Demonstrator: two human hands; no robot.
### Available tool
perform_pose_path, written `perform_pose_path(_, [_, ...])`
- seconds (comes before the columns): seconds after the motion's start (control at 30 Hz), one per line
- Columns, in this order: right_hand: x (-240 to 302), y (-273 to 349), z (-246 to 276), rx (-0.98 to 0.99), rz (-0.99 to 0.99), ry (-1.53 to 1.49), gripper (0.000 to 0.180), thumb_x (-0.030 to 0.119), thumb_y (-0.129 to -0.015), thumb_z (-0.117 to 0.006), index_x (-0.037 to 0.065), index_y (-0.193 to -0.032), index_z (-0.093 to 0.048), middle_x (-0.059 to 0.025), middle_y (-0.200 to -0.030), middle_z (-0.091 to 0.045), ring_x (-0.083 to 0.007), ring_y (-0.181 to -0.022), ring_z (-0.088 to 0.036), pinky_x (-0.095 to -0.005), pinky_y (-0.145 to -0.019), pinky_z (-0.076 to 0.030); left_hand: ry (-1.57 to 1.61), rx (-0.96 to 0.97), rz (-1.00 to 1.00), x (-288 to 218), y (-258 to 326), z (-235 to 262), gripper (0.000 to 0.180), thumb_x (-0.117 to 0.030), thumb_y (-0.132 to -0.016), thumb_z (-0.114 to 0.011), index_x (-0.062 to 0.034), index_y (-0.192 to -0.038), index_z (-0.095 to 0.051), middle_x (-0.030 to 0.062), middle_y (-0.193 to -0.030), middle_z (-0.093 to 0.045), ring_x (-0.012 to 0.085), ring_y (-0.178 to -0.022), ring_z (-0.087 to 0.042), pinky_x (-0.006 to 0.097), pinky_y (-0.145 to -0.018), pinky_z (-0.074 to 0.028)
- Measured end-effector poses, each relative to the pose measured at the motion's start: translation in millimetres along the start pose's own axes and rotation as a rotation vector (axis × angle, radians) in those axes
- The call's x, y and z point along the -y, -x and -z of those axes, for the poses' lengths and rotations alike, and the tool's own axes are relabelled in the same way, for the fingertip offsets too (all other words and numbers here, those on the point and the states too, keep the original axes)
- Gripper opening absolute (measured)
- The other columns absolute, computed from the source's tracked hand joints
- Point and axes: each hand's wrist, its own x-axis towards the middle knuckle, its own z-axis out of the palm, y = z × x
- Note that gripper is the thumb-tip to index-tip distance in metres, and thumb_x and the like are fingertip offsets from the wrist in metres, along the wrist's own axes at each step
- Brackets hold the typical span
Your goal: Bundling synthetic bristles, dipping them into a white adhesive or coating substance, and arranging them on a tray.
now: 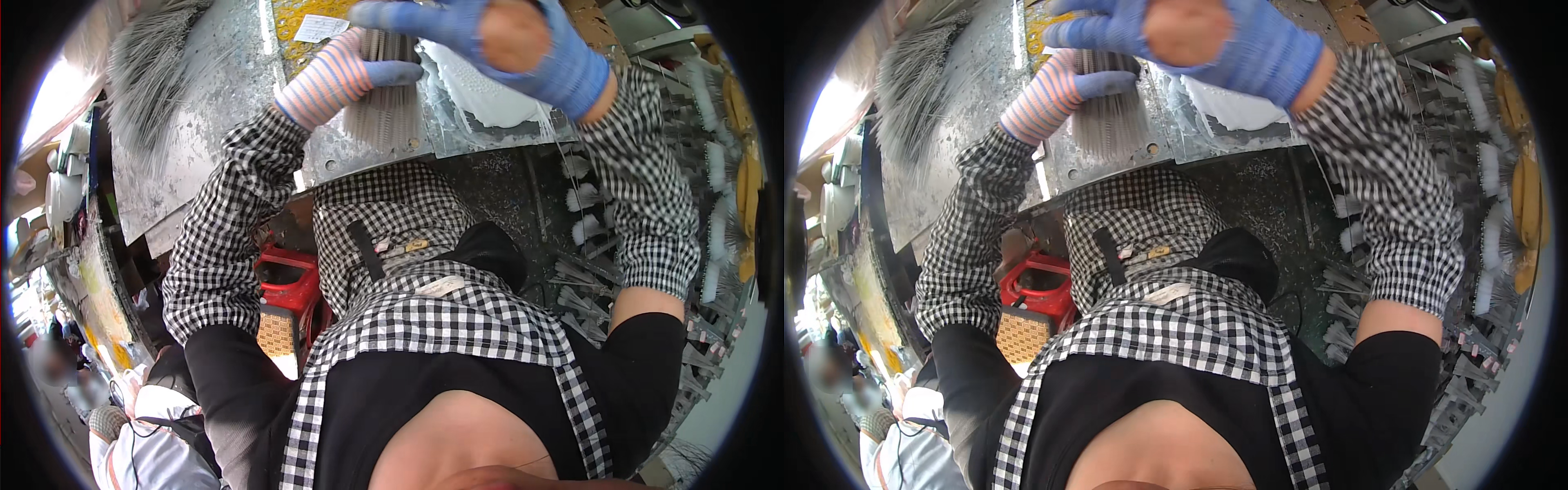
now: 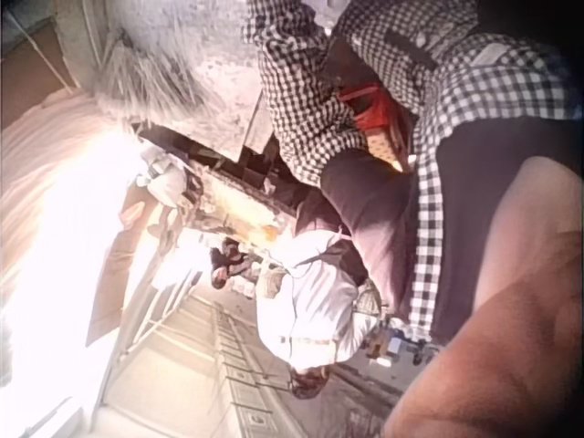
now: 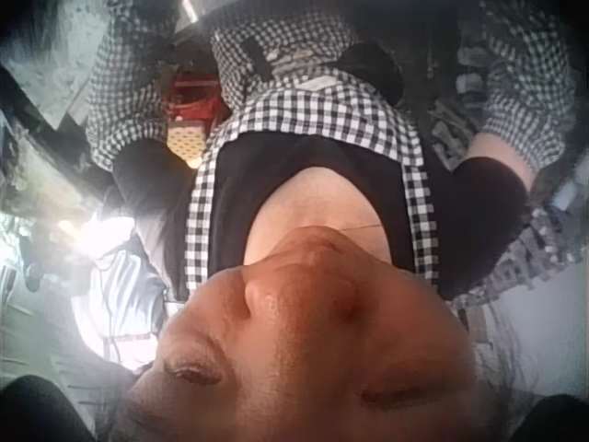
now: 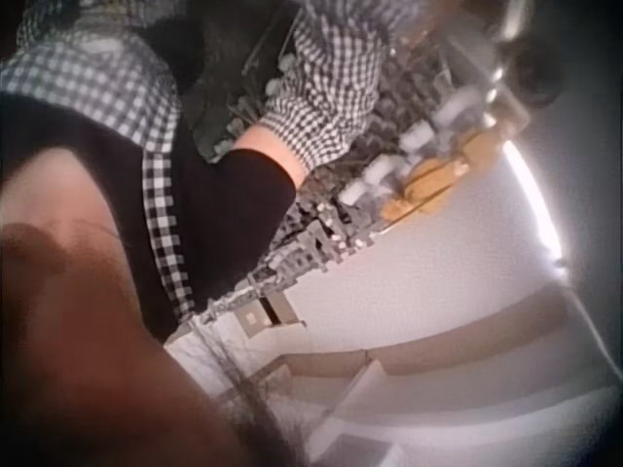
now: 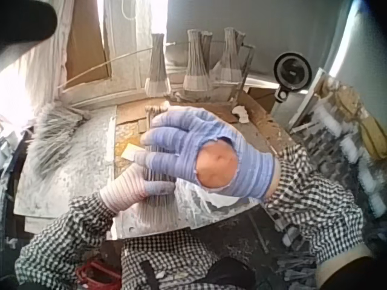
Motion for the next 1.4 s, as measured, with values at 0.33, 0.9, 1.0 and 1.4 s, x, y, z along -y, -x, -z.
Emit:
perform_pose_path(0.33, [106,59,-14,0.340,-1.269,-0.886,0.026,0.029,-0.090,-0.075,0.008,-0.105,-0.071,-0.0045,-0.085,-0.073,-0.0128,-0.078,-0.069,-0.0283,-0.073,-0.057,0.120,-0.117,-0.006,-21,-19,-4,0.033,-0.018,-0.083,-0.079,0.0002,-0.107,-0.067,0.0037,-0.096,-0.069,0.0133,-0.089,-0.066,0.029,-0.080,-0.054])
perform_pose_path(0.9, [90,79,-17,0.301,-1.683,-0.935,0.044,0.031,-0.080,-0.082,-0.001,-0.106,-0.067,-0.0100,-0.086,-0.070,-0.0202,-0.081,-0.068,-0.0336,-0.076,-0.055,0.101,-0.290,-0.027,-7,-64,-31,0.032,-0.019,-0.085,-0.074,-0.0024,-0.111,-0.065,0.0034,-0.094,-0.068,0.0118,-0.083,-0.064,0.028,-0.075,-0.054])
perform_pose_path(1.0, [84,81,-15,0.378,-1.670,-0.889,0.046,0.032,-0.080,-0.082,-0.001,-0.108,-0.066,-0.0112,-0.089,-0.071,-0.0213,-0.083,-0.069,-0.0341,-0.078,-0.056,0.133,-0.212,-0.006,-6,-70,-29,0.029,-0.018,-0.086,-0.073,-0.0021,-0.108,-0.065,0.0023,-0.093,-0.067,0.0111,-0.081,-0.063,0.028,-0.075,-0.054])
perform_pose_path(1.4, [91,101,-25,0.296,-1.675,-0.857,0.059,0.033,-0.076,-0.085,-0.003,-0.118,-0.062,-0.0129,-0.092,-0.072,-0.0232,-0.085,-0.070,-0.0345,-0.080,-0.056,0.137,-0.285,-0.153,-3,-85,-46,0.027,-0.016,-0.088,-0.072,-0.0040,-0.110,-0.062,0.0019,-0.092,-0.066,0.0119,-0.081,-0.061,0.027,-0.075,-0.052])
